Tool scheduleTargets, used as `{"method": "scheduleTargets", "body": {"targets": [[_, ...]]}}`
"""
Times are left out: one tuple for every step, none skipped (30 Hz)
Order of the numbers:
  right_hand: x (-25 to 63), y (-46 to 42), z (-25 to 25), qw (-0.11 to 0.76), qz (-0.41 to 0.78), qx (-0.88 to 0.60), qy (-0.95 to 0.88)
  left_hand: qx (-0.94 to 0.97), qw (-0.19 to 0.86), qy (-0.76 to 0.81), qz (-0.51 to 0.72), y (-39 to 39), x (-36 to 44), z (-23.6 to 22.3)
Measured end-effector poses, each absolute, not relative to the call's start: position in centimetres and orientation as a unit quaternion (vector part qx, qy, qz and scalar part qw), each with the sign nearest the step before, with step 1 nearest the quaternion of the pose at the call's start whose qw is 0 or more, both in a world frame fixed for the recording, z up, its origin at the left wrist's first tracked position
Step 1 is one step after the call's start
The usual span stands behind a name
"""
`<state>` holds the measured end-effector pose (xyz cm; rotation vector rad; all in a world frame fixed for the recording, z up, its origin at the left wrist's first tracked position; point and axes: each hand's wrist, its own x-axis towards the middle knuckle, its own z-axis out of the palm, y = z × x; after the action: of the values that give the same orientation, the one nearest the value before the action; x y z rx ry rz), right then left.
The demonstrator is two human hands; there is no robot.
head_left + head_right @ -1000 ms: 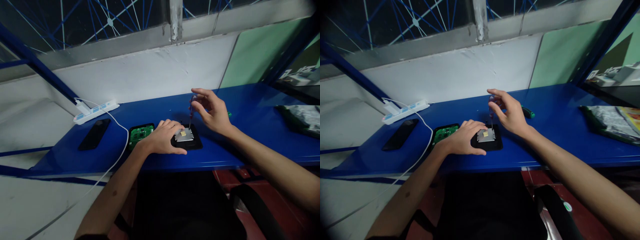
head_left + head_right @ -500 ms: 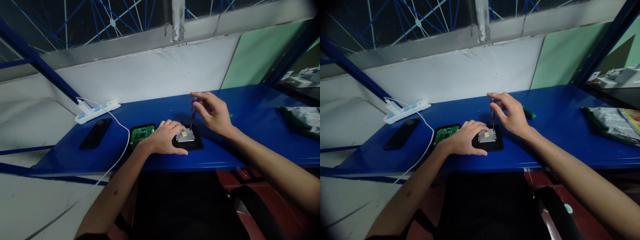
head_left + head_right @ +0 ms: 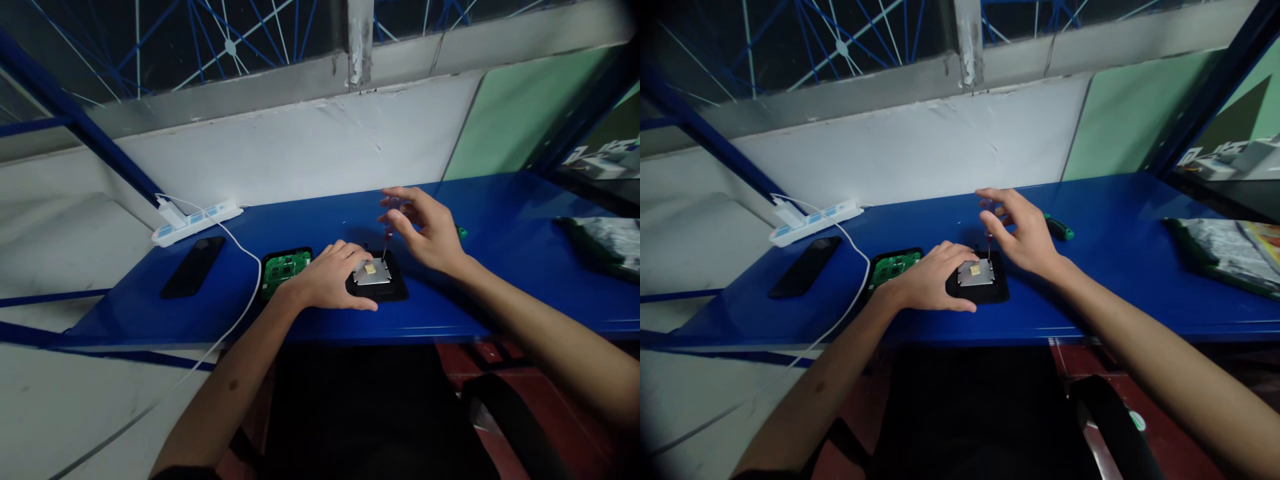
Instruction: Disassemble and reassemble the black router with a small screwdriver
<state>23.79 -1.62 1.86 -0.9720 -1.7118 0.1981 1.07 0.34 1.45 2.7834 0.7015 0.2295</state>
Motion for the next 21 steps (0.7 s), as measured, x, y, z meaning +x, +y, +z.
{"method": "scheduleTargets", "body": {"targets": [[23.78,-1.66,1.87,0.55,0.088,-0.411,-0.722,0.958,0.131,0.242,0.079,0.35,1.07,1.43],[23.76,-1.7,1.9,0.55,0.091,-0.411,-0.722,0.958,0.132,0.242,0.079,0.36,1.08,1.42],[23.75,-1.74,1.94,0.55,0.091,-0.41,-0.721,0.958,0.133,0.243,0.079,0.37,1.08,1.41],[23.73,-1.77,1.98,0.551,0.091,-0.409,-0.722,0.957,0.134,0.243,0.079,0.37,1.08,1.4],[23.72,-1.81,2.03,0.552,0.092,-0.408,-0.722,0.957,0.134,0.244,0.079,0.37,1.07,1.38],[23.72,-1.83,2.07,0.552,0.094,-0.405,-0.722,0.957,0.135,0.244,0.078,0.37,1.07,1.37],[23.73,-1.84,2.08,0.553,0.096,-0.403,-0.724,0.957,0.135,0.244,0.078,0.37,1.06,1.36],[23.75,-1.82,2.07,0.552,0.097,-0.401,-0.725,0.957,0.135,0.244,0.076,0.38,1.05,1.35],[23.79,-1.8,2.02,0.551,0.097,-0.398,-0.727,0.957,0.135,0.244,0.075,0.38,1.05,1.34],[23.83,-1.75,1.95,0.55,0.097,-0.396,-0.729,0.958,0.134,0.243,0.075,0.39,1.05,1.33],[23.87,-1.7,1.86,0.551,0.096,-0.394,-0.729,0.958,0.133,0.243,0.075,0.4,1.06,1.33],[23.89,-1.65,1.77,0.553,0.095,-0.391,-0.73,0.958,0.132,0.243,0.075,0.4,1.07,1.34],[23.9,-1.6,1.69,0.555,0.096,-0.389,-0.729,0.958,0.132,0.243,0.075,0.4,1.08,1.36],[23.89,-1.55,1.63,0.557,0.096,-0.385,-0.729,0.958,0.133,0.244,0.074,0.4,1.08,1.37],[23.85,-1.52,1.6,0.559,0.097,-0.383,-0.729,0.957,0.134,0.245,0.074,0.39,1.08,1.4],[23.81,-1.48,1.6,0.56,0.097,-0.383,-0.728,0.957,0.136,0.245,0.074,0.39,1.08,1.41],[23.76,-1.44,1.61,0.561,0.095,-0.383,-0.728,0.957,0.137,0.246,0.074,0.38,1.08,1.43],[23.72,-1.4,1.63,0.562,0.089,-0.385,-0.727,0.957,0.138,0.245,0.073,0.37,1.07,1.43],[23.7,-1.35,1.66,0.565,0.081,-0.388,-0.724,0.957,0.138,0.245,0.073,0.37,1.06,1.43],[23.69,-1.31,1.68,0.567,0.072,-0.392,-0.721,0.957,0.139,0.246,0.072,0.36,1.05,1.43],[23.71,-1.27,1.7,0.568,0.064,-0.397,-0.718,0.957,0.139,0.246,0.071,0.35,1.05,1.42]]}}
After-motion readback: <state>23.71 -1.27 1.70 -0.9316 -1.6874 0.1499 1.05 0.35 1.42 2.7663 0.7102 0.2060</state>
